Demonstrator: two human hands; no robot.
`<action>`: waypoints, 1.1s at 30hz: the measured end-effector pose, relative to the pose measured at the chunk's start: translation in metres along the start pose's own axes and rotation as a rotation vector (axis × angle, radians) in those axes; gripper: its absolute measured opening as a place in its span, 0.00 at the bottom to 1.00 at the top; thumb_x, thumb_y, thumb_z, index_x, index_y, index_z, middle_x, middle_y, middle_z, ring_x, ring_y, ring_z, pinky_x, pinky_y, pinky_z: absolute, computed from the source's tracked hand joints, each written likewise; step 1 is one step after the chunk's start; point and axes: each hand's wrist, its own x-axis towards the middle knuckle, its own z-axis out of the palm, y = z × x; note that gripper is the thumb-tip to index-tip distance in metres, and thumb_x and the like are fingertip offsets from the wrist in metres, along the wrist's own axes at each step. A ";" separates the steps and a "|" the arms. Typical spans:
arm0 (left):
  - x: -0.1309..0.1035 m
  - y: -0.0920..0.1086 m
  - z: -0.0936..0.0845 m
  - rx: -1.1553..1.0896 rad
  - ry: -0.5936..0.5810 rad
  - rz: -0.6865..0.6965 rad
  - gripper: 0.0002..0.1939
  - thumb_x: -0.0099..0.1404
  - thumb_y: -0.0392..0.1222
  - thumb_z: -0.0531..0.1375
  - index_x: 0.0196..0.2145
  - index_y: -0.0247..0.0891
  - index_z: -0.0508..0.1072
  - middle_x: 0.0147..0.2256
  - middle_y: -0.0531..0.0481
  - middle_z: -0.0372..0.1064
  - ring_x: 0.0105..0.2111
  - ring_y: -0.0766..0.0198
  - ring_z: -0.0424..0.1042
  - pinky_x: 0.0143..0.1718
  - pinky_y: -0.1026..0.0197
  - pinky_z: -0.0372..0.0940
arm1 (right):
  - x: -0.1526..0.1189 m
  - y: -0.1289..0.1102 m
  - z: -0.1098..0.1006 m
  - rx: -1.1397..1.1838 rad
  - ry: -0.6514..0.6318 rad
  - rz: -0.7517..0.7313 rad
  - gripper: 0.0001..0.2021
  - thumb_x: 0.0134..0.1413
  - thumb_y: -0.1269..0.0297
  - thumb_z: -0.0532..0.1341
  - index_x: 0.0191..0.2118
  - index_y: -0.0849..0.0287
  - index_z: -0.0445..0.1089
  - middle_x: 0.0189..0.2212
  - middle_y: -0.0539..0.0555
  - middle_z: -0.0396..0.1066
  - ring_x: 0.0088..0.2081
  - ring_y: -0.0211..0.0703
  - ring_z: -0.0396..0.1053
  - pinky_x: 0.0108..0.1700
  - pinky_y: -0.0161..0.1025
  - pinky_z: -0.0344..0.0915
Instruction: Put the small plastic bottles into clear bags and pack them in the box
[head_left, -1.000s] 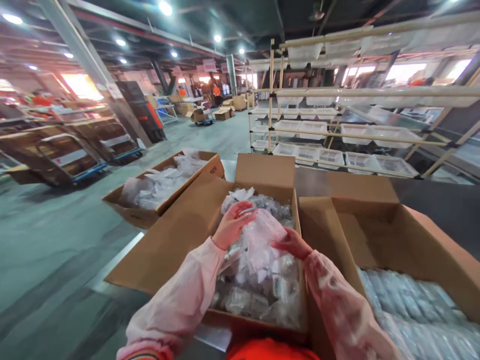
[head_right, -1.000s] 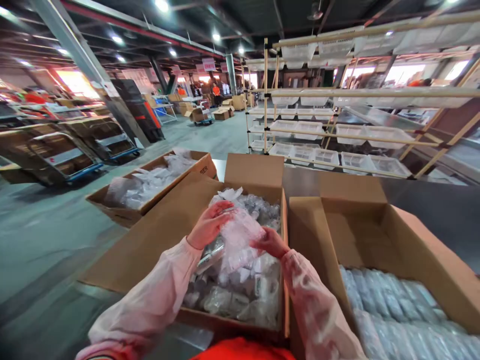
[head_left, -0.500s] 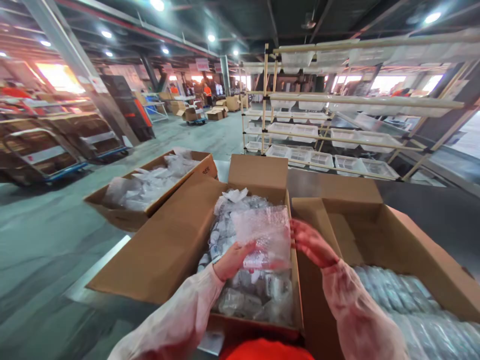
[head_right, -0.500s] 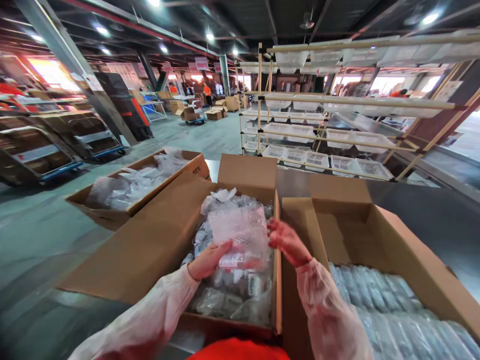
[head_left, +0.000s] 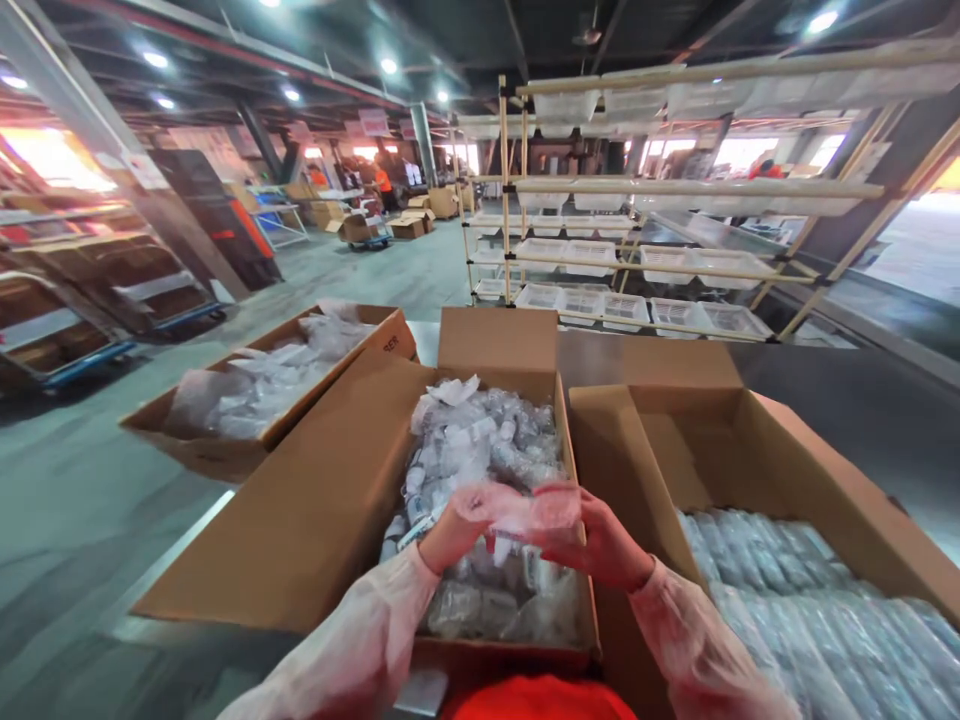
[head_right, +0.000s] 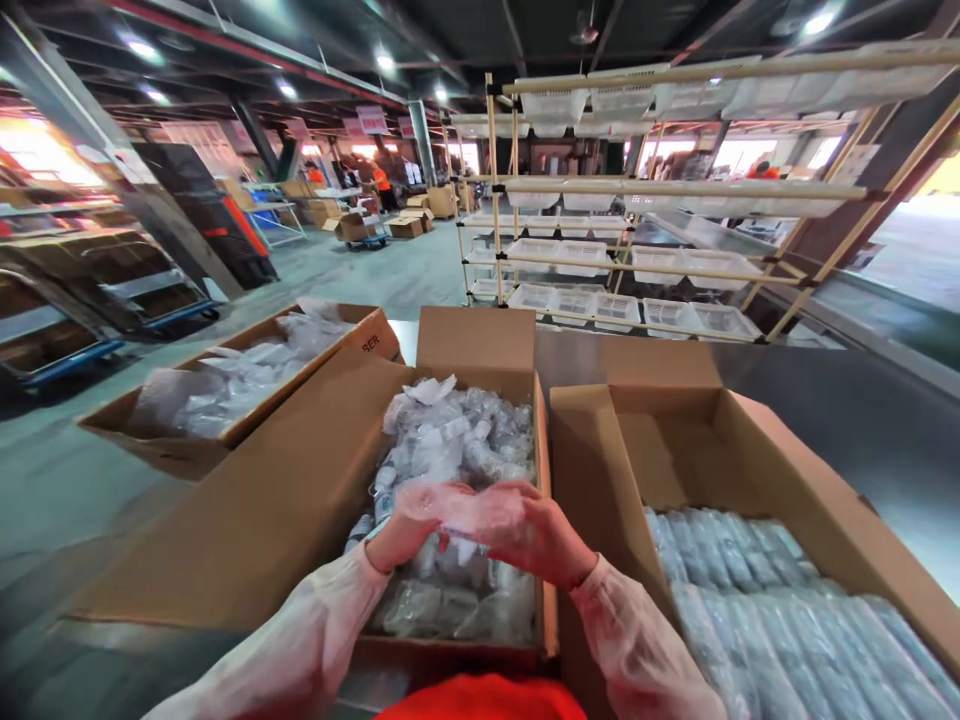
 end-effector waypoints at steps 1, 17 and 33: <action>-0.001 0.002 -0.001 -0.025 -0.028 0.043 0.18 0.53 0.54 0.62 0.33 0.37 0.80 0.41 0.39 0.75 0.35 0.54 0.73 0.38 0.51 0.68 | -0.001 0.002 -0.001 0.004 0.000 -0.035 0.13 0.39 0.59 0.70 0.34 0.56 0.75 0.42 0.57 0.75 0.44 0.49 0.72 0.47 0.44 0.68; -0.013 0.008 0.056 -0.084 0.074 -0.371 0.28 0.55 0.64 0.57 0.39 0.35 0.73 0.27 0.46 0.73 0.19 0.61 0.69 0.12 0.64 0.58 | -0.048 -0.003 0.009 -0.766 0.019 0.044 0.23 0.49 0.60 0.66 0.53 0.53 0.66 0.45 0.55 0.73 0.44 0.48 0.68 0.46 0.45 0.60; -0.013 -0.005 -0.028 -0.472 0.691 -0.157 0.19 0.47 0.54 0.67 0.31 0.38 0.72 0.29 0.50 0.69 0.29 0.63 0.67 0.23 0.66 0.63 | -0.138 0.177 -0.167 -0.784 0.283 1.056 0.15 0.58 0.57 0.60 0.26 0.62 0.66 0.19 0.44 0.63 0.20 0.30 0.62 0.26 0.32 0.62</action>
